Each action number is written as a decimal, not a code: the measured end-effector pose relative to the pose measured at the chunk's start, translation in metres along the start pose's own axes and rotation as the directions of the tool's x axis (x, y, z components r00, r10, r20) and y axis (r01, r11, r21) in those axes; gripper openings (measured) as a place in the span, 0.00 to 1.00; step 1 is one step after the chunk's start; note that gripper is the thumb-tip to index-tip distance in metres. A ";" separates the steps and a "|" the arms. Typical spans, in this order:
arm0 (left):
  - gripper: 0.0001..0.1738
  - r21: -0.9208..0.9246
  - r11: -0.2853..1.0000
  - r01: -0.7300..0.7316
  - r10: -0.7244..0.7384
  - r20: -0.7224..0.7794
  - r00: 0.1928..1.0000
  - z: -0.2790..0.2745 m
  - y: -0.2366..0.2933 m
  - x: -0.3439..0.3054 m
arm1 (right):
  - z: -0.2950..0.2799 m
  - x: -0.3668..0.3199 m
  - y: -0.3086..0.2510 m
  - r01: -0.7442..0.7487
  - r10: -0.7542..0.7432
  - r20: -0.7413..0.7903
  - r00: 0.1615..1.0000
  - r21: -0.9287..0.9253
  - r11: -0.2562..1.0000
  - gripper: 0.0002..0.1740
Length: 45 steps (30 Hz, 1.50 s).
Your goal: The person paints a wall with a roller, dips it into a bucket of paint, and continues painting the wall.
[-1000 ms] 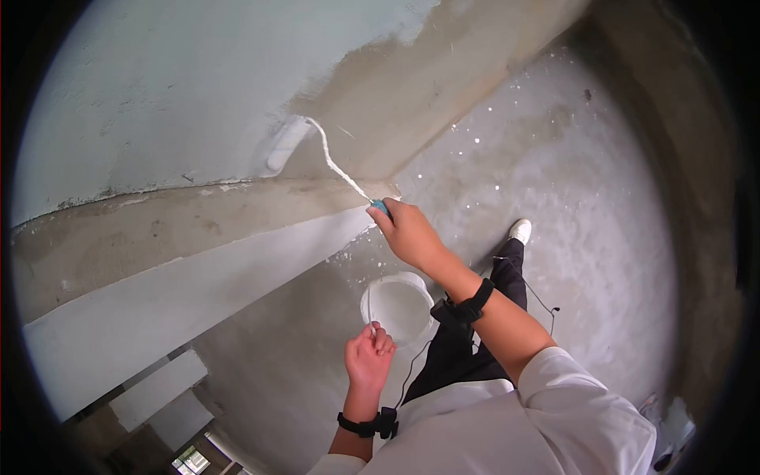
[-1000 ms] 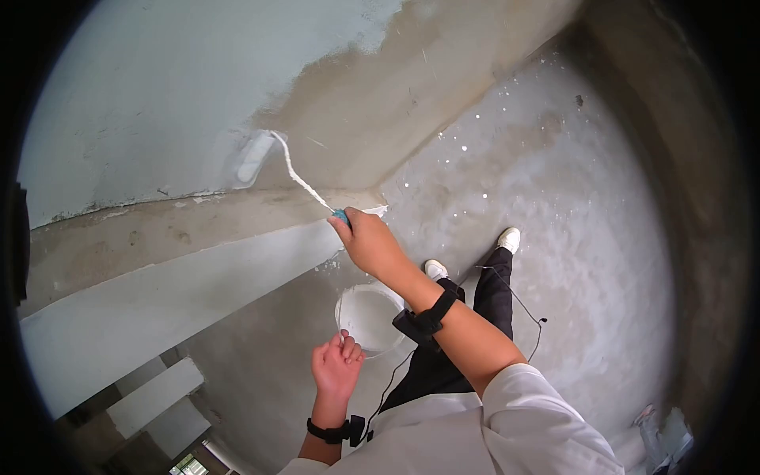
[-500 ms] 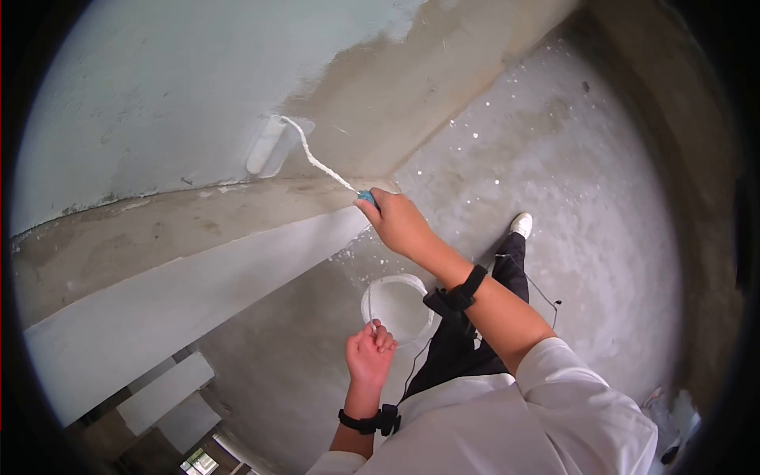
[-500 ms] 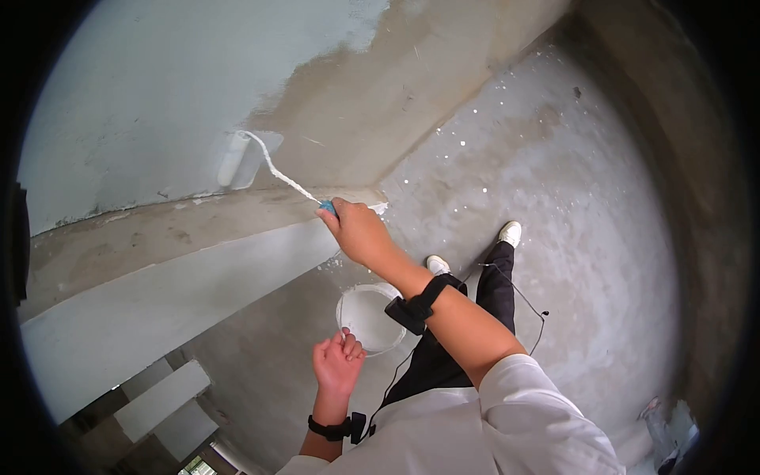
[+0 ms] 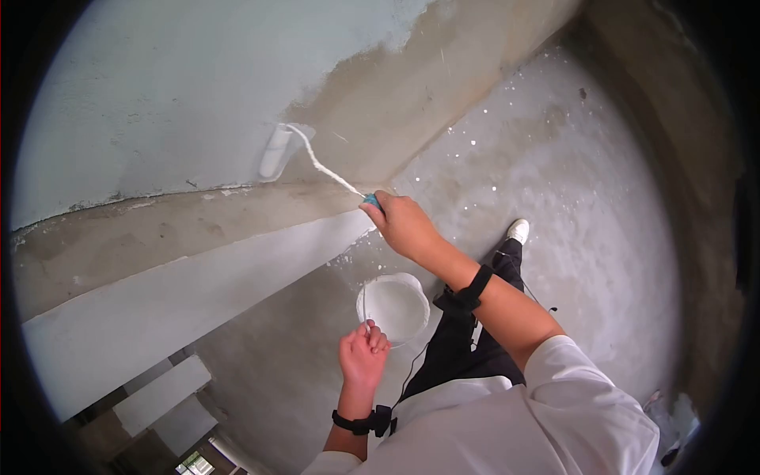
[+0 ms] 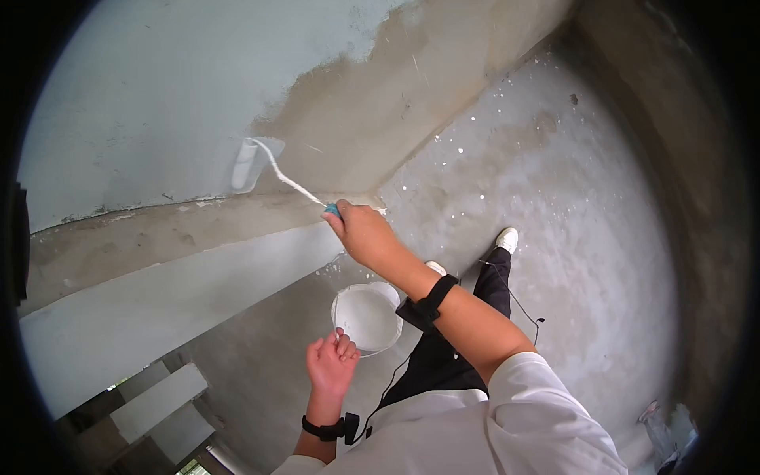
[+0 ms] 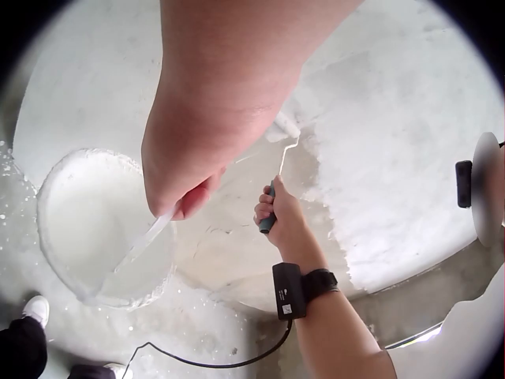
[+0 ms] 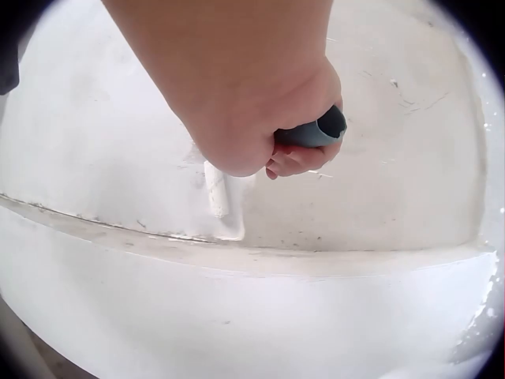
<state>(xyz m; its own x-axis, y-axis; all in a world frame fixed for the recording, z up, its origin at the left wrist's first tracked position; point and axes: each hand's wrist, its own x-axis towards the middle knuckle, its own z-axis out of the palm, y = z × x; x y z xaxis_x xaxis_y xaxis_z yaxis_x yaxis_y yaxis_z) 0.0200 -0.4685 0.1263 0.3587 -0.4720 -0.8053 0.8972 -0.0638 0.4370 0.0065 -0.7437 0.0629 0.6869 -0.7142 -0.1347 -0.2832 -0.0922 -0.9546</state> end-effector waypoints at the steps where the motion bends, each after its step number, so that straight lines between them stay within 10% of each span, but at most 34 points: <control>1: 0.20 0.006 1.000 0.004 -0.004 -0.008 1.000 0.000 0.001 0.003 | -0.002 0.002 -0.011 0.059 -0.059 -0.010 0.998 -0.004 0.998 0.24; 9: 0.20 -0.024 1.000 -0.004 0.004 0.001 1.000 -0.006 -0.003 -0.002 | -0.008 0.005 0.070 -0.082 0.076 -0.059 0.995 -0.103 0.991 0.24; 20: 0.20 -0.020 0.999 0.027 -0.027 -0.022 0.999 -0.013 -0.003 0.004 | -0.049 0.031 0.007 0.010 -0.001 -0.081 0.997 0.103 0.995 0.22; 27: 0.20 -0.001 1.000 0.030 -0.030 -0.044 0.999 -0.011 -0.002 0.009 | -0.012 0.027 0.092 -0.117 0.121 -0.028 0.992 0.111 0.987 0.24; 33: 0.17 0.015 0.999 0.029 -0.029 -0.038 0.999 -0.003 -0.003 0.012 | -0.043 0.044 0.004 0.021 -0.019 -0.016 1.000 0.189 0.982 0.24; 45: 0.20 0.009 0.999 0.033 -0.033 -0.009 0.999 -0.001 -0.003 0.010 | -0.038 0.031 0.084 -0.148 0.143 0.047 0.989 0.154 0.977 0.26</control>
<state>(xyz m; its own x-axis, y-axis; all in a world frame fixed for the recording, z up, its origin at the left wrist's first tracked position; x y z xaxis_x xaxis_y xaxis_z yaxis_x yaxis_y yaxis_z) 0.0215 -0.4726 0.1165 0.3316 -0.4618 -0.8227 0.9060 -0.0874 0.4142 -0.0212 -0.7999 -0.0118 0.6701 -0.6866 -0.2820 -0.2752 0.1230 -0.9535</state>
